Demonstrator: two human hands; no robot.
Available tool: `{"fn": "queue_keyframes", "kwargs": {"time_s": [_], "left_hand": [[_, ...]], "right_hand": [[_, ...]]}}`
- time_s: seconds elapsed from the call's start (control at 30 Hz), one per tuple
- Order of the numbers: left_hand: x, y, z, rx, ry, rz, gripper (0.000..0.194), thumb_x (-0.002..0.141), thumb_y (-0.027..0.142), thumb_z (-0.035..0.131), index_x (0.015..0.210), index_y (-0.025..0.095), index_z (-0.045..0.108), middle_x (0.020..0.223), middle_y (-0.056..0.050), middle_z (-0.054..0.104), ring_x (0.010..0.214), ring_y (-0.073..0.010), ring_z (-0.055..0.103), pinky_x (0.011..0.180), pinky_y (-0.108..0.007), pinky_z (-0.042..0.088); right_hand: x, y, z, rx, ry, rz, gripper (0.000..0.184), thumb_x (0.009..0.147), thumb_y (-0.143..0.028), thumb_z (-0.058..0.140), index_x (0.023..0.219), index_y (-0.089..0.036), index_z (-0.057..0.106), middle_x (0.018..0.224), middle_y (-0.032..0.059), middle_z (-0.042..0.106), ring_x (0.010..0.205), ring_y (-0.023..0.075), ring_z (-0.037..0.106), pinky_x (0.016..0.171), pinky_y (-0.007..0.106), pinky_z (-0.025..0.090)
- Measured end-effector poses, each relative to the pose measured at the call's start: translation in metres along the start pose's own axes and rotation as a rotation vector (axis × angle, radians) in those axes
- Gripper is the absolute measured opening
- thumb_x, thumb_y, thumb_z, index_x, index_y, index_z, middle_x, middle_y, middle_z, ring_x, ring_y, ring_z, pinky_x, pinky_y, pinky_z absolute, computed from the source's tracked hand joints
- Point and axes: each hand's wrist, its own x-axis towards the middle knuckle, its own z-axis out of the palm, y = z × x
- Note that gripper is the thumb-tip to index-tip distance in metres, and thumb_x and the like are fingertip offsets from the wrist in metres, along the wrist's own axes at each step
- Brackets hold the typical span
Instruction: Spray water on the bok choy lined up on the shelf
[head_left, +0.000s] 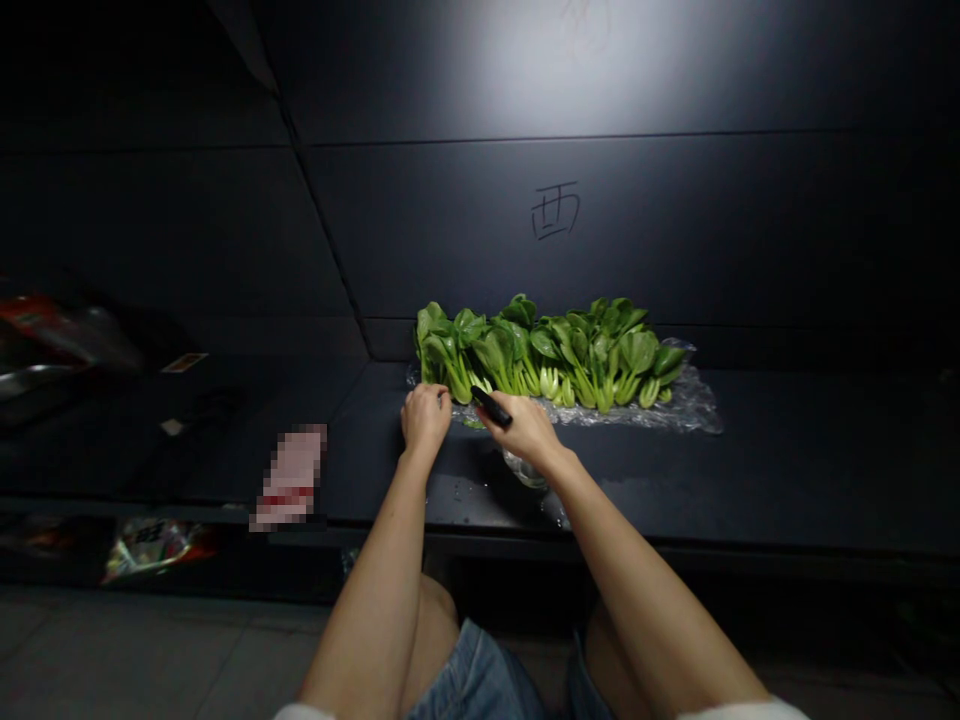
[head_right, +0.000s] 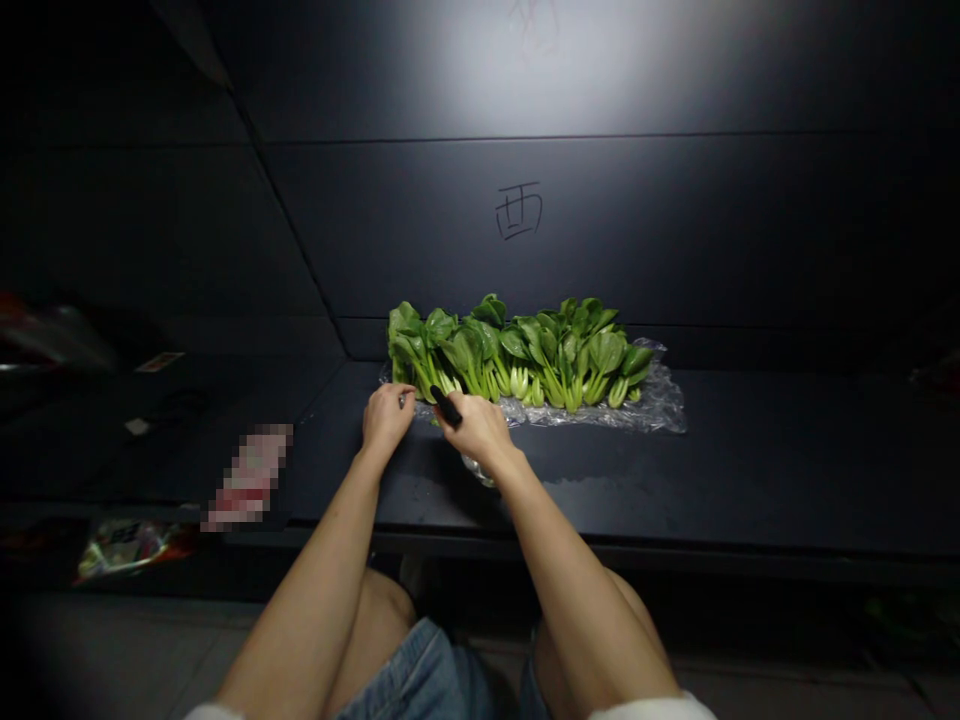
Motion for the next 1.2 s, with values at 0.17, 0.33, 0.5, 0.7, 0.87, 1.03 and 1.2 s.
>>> {"fn": "queue_keyframes", "kwargs": {"time_s": [0.17,0.33,0.5,0.7,0.87,1.03,1.2], "left_hand": [[-0.001,0.002,-0.005,-0.005,-0.007,-0.038,0.034,0.091,0.021,0.043,0.11,0.018,0.072,0.118,-0.01,0.069,0.112,-0.0246,0.062,0.099,-0.034,0.048],[-0.003,0.005,-0.012,0.004,-0.032,-0.099,0.038,0.091,0.017,0.039,0.111,0.02,0.071,0.123,-0.01,0.068,0.115,-0.0271,0.061,0.097,-0.041,0.048],[-0.003,0.002,-0.013,0.005,-0.046,-0.125,0.036,0.091,0.018,0.042,0.113,0.021,0.071,0.123,-0.01,0.067,0.115,-0.0266,0.061,0.097,-0.04,0.048],[-0.001,-0.006,-0.013,0.006,-0.048,-0.133,0.035,0.092,0.019,0.042,0.112,0.021,0.071,0.121,-0.011,0.068,0.113,-0.0262,0.061,0.095,-0.039,0.049],[-0.001,-0.012,-0.016,0.016,-0.034,-0.139,0.035,0.092,0.02,0.042,0.111,0.021,0.071,0.121,-0.01,0.068,0.114,-0.0262,0.061,0.095,-0.038,0.049],[-0.002,-0.015,-0.021,0.018,-0.035,-0.16,0.035,0.092,0.02,0.042,0.112,0.021,0.071,0.121,-0.01,0.068,0.114,-0.0266,0.061,0.094,-0.038,0.049],[-0.002,-0.017,-0.023,0.003,-0.027,-0.159,0.034,0.092,0.021,0.043,0.111,0.021,0.071,0.12,-0.01,0.068,0.113,-0.0266,0.062,0.093,-0.038,0.049]], "right_hand": [[-0.001,-0.004,-0.001,-0.013,-0.012,-0.033,0.027,0.097,-0.042,0.05,0.102,-0.022,0.068,0.093,0.0064,0.075,0.085,0.0204,0.069,0.061,0.025,0.03],[-0.001,-0.007,-0.001,0.003,-0.001,-0.04,0.027,0.097,-0.041,0.049,0.099,-0.023,0.069,0.091,0.0055,0.076,0.083,0.0198,0.069,0.06,0.025,0.031],[0.001,-0.011,0.0,0.002,0.002,-0.048,0.028,0.097,-0.041,0.049,0.106,-0.022,0.068,0.094,0.0063,0.076,0.086,0.0201,0.069,0.062,0.024,0.033],[0.005,-0.013,0.005,-0.009,0.006,-0.069,0.028,0.097,-0.04,0.05,0.108,-0.022,0.067,0.097,0.0072,0.075,0.088,0.0202,0.069,0.065,0.024,0.036],[0.01,-0.013,0.009,-0.03,0.057,-0.065,0.031,0.098,-0.042,0.047,0.109,-0.021,0.067,0.1,0.0089,0.075,0.089,0.0213,0.069,0.068,0.025,0.038],[0.015,-0.018,0.009,-0.025,0.069,-0.076,0.031,0.098,-0.043,0.047,0.111,-0.021,0.065,0.101,0.0088,0.075,0.09,0.0209,0.069,0.068,0.025,0.039],[0.021,-0.022,0.006,-0.03,0.105,-0.061,0.03,0.098,-0.042,0.046,0.106,-0.02,0.066,0.098,0.0085,0.075,0.089,0.0204,0.068,0.068,0.025,0.038]]}}
